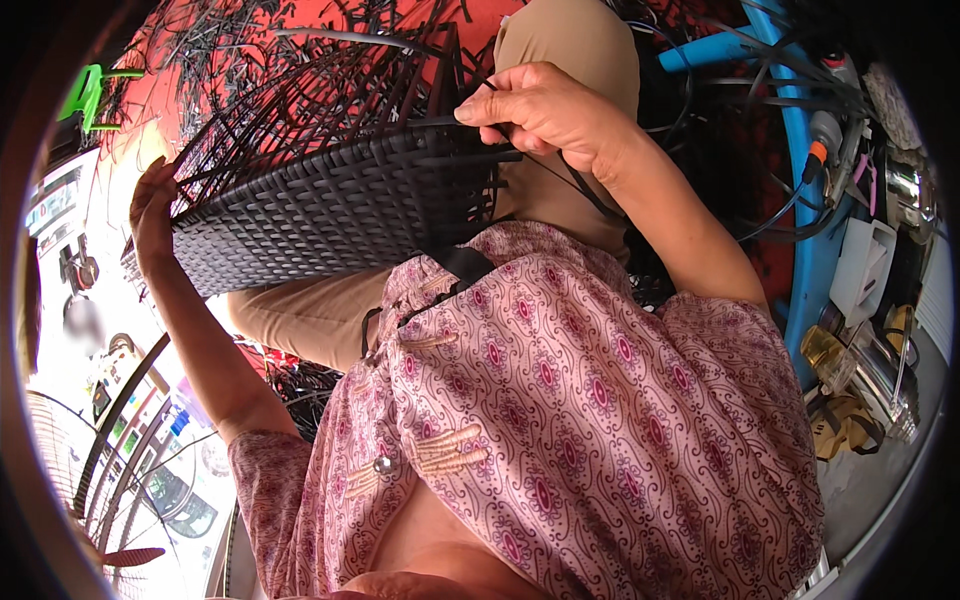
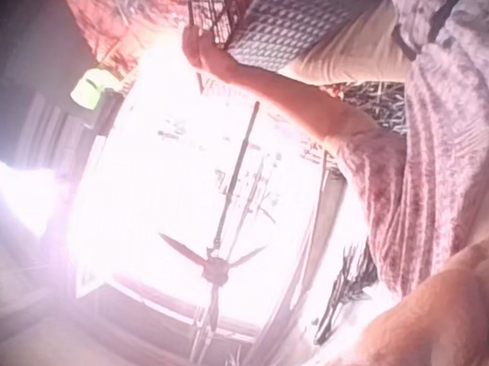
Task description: The person weaves a black plastic basket by hand, threading black plastic strips through the existing weave. The person sits on the floor and works on the basket's edge, pulling and tucking the strips to secure them.
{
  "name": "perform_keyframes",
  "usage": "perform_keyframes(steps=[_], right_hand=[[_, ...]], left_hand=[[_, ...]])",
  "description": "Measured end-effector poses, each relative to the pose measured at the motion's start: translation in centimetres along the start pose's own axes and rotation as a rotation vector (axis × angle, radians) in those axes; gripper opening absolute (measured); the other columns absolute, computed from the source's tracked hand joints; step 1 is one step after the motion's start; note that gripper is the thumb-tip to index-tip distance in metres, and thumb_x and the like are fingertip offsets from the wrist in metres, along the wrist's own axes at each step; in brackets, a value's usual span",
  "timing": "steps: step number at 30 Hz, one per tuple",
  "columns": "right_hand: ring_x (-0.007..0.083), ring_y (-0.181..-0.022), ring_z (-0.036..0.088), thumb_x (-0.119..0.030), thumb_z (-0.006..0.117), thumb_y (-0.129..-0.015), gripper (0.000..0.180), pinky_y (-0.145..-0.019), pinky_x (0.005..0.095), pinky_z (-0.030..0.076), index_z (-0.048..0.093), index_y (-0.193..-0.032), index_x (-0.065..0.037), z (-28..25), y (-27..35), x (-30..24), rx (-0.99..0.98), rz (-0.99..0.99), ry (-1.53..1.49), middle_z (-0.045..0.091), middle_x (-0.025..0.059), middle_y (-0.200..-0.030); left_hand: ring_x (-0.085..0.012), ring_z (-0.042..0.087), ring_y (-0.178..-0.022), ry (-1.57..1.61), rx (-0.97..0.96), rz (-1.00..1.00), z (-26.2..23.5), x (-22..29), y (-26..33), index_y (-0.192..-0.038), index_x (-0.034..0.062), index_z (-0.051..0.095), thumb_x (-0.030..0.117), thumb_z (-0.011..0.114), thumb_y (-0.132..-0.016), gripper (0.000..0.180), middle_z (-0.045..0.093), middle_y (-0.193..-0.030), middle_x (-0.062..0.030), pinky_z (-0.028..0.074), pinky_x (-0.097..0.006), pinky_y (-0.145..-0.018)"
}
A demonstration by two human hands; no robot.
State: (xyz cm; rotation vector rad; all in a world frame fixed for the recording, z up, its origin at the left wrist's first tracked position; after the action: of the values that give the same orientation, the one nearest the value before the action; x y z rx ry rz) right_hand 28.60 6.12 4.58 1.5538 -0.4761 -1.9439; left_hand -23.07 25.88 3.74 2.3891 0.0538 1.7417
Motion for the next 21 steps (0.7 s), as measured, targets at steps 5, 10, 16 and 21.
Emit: perform_keyframes(steps=[5, 10, 16, 21], right_hand=[[-0.0002, -0.042, 0.038, -0.02, 0.071, -0.09, 0.021, -0.037, 0.0156, 0.026, 0.066, -0.095, -0.001, 0.6, 0.6, -0.2, 0.007, -0.02, 0.03, 0.059, 0.0016, -0.071], [-0.0004, -0.046, 0.038, -0.02, 0.07, -0.091, 0.021, -0.039, 0.0153, 0.027, 0.066, -0.095, 0.0, 1.1, 1.1, -0.9, -0.005, -0.051, 0.106, 0.059, 0.0001, -0.071], [-0.0004, -0.048, 0.038, -0.021, 0.071, -0.09, 0.022, -0.04, 0.0152, 0.027, 0.066, -0.096, -0.001, 1.4, 1.3, -0.7, -0.012, -0.075, 0.097, 0.059, -0.0005, -0.071], [-0.0005, -0.047, 0.038, -0.024, 0.073, -0.088, 0.024, -0.041, 0.015, 0.028, 0.067, -0.096, -0.002, 1.0, 1.0, 0.1, 0.029, -0.067, 0.108, 0.06, -0.0008, -0.072]], left_hand=[[-0.0096, 0.06, -0.097, 0.027, 0.112, 0.051, -1.2, 1.0, 2.3, -0.127, 0.0028, 0.063, -0.001, 0.066, -0.089, 0.038, 0.069, -0.112, -0.0041, 0.045, -0.024, -0.089], [-0.0098, 0.06, -0.095, 0.088, 0.204, 0.122, -1.3, 2.3, 4.7, -0.125, -0.0004, 0.062, -0.006, 0.063, -0.089, 0.037, 0.069, -0.113, -0.0071, 0.047, -0.024, -0.084], [-0.0117, 0.062, -0.097, 0.291, 0.184, 0.119, -2.9, -1.4, 5.3, -0.123, -0.0004, 0.062, -0.007, 0.064, -0.09, 0.034, 0.068, -0.115, -0.0087, 0.05, -0.025, -0.085], [-0.0129, 0.063, -0.1, 0.268, 0.226, 0.121, -2.0, -1.5, 5.6, -0.124, -0.0003, 0.063, -0.005, 0.064, -0.09, 0.034, 0.068, -0.117, -0.0088, 0.05, -0.026, -0.088]])
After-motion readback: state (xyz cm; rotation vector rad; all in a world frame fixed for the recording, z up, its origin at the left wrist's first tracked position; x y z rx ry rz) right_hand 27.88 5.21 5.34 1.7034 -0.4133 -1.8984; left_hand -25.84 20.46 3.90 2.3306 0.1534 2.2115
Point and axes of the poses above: each hand's wrist, its own y-axis away from the middle knuckle, its own z-axis out of the palm, x = y × z, the point moved 3 cm from there along -y, towards the middle knuckle
